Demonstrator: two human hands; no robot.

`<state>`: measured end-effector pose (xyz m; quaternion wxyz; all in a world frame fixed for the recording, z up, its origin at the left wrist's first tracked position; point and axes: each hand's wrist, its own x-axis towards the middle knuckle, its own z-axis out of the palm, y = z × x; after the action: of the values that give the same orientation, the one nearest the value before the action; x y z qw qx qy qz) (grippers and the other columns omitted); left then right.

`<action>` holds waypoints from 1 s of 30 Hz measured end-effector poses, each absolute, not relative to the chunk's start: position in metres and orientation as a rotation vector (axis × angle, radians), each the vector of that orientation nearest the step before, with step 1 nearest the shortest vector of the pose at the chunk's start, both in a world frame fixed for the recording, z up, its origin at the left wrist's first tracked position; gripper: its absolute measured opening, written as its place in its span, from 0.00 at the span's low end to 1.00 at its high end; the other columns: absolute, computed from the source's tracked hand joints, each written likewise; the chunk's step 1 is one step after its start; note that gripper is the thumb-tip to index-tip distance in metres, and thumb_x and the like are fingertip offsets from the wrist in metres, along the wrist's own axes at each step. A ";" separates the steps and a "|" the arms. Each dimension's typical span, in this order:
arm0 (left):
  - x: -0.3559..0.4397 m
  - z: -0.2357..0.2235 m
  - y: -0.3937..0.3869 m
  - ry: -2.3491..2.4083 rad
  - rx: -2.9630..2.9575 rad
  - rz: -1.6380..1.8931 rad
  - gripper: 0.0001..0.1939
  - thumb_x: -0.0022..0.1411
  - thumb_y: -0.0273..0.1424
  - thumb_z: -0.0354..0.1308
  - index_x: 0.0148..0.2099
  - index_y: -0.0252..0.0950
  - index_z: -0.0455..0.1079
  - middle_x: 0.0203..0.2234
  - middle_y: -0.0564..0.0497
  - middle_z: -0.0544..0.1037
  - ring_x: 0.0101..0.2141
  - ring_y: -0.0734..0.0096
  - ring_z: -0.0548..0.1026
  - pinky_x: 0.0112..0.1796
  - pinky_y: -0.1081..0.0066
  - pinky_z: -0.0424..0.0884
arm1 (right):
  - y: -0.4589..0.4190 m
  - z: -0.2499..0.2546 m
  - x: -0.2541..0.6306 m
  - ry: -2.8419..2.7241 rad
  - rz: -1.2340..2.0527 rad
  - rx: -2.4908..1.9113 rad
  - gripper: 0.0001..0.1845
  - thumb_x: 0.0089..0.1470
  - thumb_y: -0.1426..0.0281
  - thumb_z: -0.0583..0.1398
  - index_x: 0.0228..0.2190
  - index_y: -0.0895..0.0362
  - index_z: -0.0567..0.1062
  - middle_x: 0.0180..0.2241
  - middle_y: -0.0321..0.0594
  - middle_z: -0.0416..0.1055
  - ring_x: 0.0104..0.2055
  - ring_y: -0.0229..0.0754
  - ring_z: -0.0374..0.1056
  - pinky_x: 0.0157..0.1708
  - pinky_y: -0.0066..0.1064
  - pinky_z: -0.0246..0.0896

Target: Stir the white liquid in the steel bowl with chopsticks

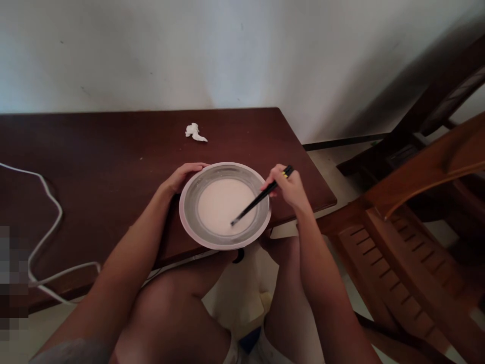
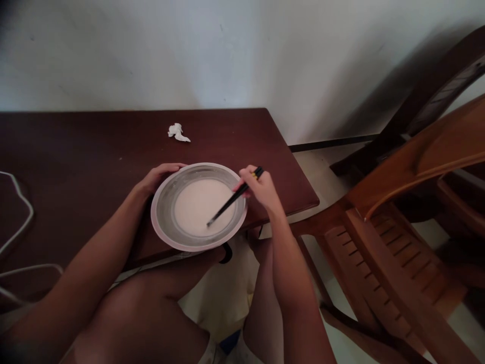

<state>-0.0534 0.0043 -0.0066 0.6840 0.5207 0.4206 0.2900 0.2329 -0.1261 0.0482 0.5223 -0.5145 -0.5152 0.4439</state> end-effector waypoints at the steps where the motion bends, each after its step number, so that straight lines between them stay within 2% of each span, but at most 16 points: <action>1: -0.054 -0.006 0.004 0.942 1.161 0.653 0.18 0.47 0.40 0.67 0.38 0.35 0.85 0.33 0.45 0.86 0.39 0.52 0.82 0.44 0.60 0.77 | -0.125 0.047 0.229 -1.291 1.104 -1.188 0.27 0.50 0.42 0.64 0.22 0.53 0.70 0.20 0.36 0.77 0.18 0.34 0.66 0.19 0.29 0.61; 3: -0.054 -0.006 0.003 0.942 1.158 0.663 0.16 0.47 0.39 0.66 0.37 0.36 0.85 0.32 0.46 0.86 0.38 0.52 0.82 0.43 0.60 0.78 | -0.121 0.047 0.226 -1.343 1.089 -1.155 0.26 0.50 0.43 0.65 0.23 0.53 0.73 0.23 0.37 0.80 0.21 0.34 0.68 0.23 0.29 0.64; 6: -0.054 -0.005 0.002 0.938 1.155 0.677 0.14 0.48 0.38 0.67 0.36 0.37 0.85 0.33 0.46 0.86 0.37 0.53 0.82 0.43 0.61 0.78 | -0.119 0.048 0.239 -1.239 0.894 -1.258 0.26 0.53 0.44 0.63 0.22 0.53 0.72 0.24 0.37 0.80 0.19 0.32 0.65 0.20 0.28 0.56; 9: -0.054 -0.005 0.003 0.933 1.155 0.674 0.14 0.46 0.38 0.68 0.36 0.37 0.85 0.34 0.45 0.86 0.37 0.53 0.82 0.43 0.61 0.77 | -0.125 0.051 0.249 -1.207 0.897 -1.299 0.25 0.55 0.47 0.64 0.21 0.54 0.71 0.23 0.39 0.81 0.16 0.31 0.61 0.18 0.28 0.51; 12: -0.053 -0.005 0.004 0.934 1.172 0.660 0.15 0.47 0.39 0.67 0.36 0.35 0.84 0.33 0.44 0.86 0.38 0.51 0.82 0.44 0.59 0.77 | -0.127 0.051 0.241 -1.318 1.127 -1.245 0.24 0.53 0.47 0.65 0.22 0.54 0.74 0.23 0.39 0.80 0.19 0.34 0.66 0.20 0.29 0.56; 13: -0.053 -0.005 0.004 0.937 1.174 0.659 0.16 0.47 0.39 0.67 0.36 0.35 0.84 0.32 0.44 0.86 0.38 0.51 0.82 0.44 0.59 0.77 | -0.127 0.051 0.238 -1.376 1.165 -1.226 0.22 0.53 0.48 0.65 0.23 0.54 0.76 0.25 0.40 0.81 0.23 0.36 0.69 0.23 0.30 0.60; 16: -0.054 -0.006 0.003 0.941 1.168 0.671 0.17 0.47 0.39 0.67 0.37 0.34 0.84 0.33 0.44 0.86 0.39 0.50 0.82 0.45 0.59 0.77 | -0.125 0.052 0.238 -1.416 1.060 -1.244 0.20 0.55 0.50 0.65 0.25 0.53 0.77 0.29 0.40 0.83 0.32 0.40 0.76 0.33 0.32 0.68; 20: -0.054 -0.007 0.004 0.953 1.168 0.669 0.19 0.46 0.40 0.68 0.38 0.33 0.85 0.35 0.43 0.86 0.40 0.50 0.82 0.46 0.59 0.78 | -0.129 0.054 0.256 -1.358 0.785 -1.369 0.23 0.60 0.52 0.61 0.21 0.53 0.77 0.24 0.37 0.81 0.31 0.40 0.75 0.41 0.34 0.68; 26: -0.055 -0.006 0.005 0.976 1.164 0.657 0.18 0.47 0.40 0.67 0.38 0.35 0.85 0.35 0.45 0.86 0.38 0.52 0.82 0.42 0.60 0.78 | -0.129 0.054 0.243 -1.472 1.112 -1.209 0.19 0.55 0.51 0.64 0.24 0.52 0.78 0.28 0.36 0.82 0.33 0.42 0.78 0.42 0.36 0.70; 30: -0.055 -0.007 0.006 0.968 1.152 0.672 0.17 0.46 0.39 0.67 0.37 0.35 0.85 0.35 0.45 0.86 0.37 0.53 0.81 0.42 0.62 0.78 | -0.128 0.056 0.254 -1.363 0.810 -1.320 0.21 0.58 0.52 0.63 0.22 0.53 0.77 0.24 0.36 0.80 0.30 0.40 0.75 0.39 0.35 0.67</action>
<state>-0.0550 0.0057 -0.0073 0.6794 0.5129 0.4311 0.2991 0.2541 -0.1277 0.0562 0.5136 -0.5490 -0.5668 0.3370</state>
